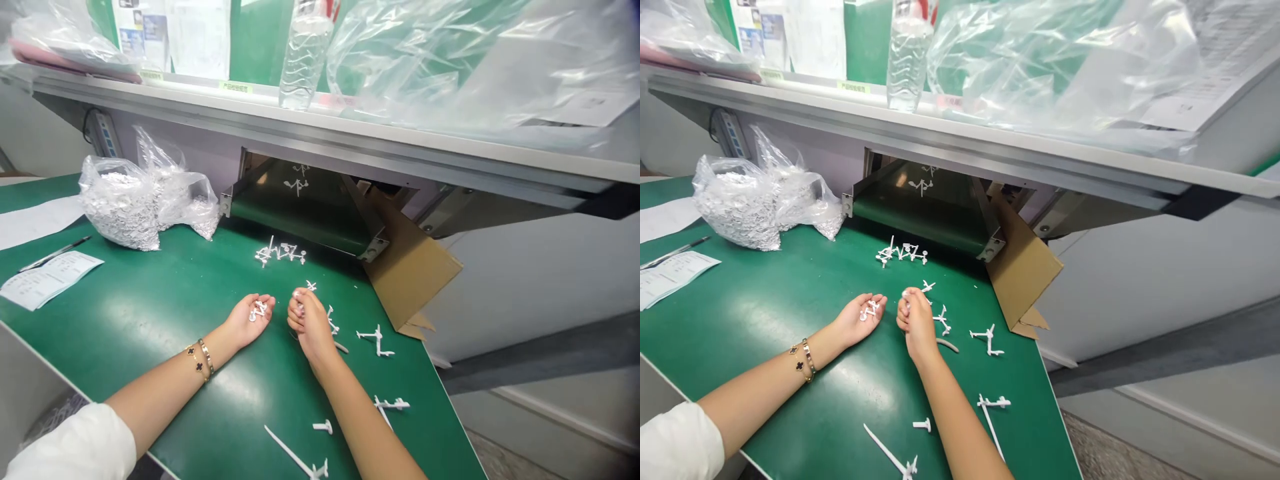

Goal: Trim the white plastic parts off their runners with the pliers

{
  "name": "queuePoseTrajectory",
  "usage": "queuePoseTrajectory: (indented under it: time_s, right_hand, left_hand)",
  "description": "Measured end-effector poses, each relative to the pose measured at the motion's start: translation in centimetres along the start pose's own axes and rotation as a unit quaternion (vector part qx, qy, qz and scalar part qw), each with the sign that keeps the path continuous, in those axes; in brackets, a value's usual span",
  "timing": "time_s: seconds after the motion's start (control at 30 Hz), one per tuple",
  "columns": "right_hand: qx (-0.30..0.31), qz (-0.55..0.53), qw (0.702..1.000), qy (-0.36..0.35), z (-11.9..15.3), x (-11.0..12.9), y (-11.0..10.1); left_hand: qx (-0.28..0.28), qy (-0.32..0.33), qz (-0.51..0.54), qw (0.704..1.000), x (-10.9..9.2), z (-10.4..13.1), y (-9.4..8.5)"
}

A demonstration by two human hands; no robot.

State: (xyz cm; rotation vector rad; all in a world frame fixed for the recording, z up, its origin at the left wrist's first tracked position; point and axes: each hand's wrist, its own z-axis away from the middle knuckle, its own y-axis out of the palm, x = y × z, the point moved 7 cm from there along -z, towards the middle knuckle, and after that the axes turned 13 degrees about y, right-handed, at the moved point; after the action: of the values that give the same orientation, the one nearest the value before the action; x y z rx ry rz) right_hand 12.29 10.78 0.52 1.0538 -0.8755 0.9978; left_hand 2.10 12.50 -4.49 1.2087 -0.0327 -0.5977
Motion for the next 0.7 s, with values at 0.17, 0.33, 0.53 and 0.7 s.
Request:
queuePoseTrajectory:
  time_s: [0.17, 0.33, 0.53, 0.7]
  right_hand:
    - [0.005, -0.196, 0.972, 0.126, -1.5, -1.8, -0.2]
    - [0.011, -0.212, 0.969, 0.124, -3.5, 0.6, 3.1]
    - [0.252, -0.04, 0.955, 0.153, -2.1, 3.6, 17.8]
    - [0.238, 0.284, 0.929, -0.012, -5.5, 6.8, 28.8]
  left_hand:
    - [0.021, 0.048, 0.052, 0.997, -3.3, -1.1, -0.1]
    - [0.006, 0.153, 0.106, 0.983, -7.7, -2.5, -0.8]
    - [0.015, 0.179, 0.121, 0.976, -8.5, -4.1, -1.1]
    - [0.046, 0.16, 0.117, 0.979, -8.9, -4.6, -0.7]
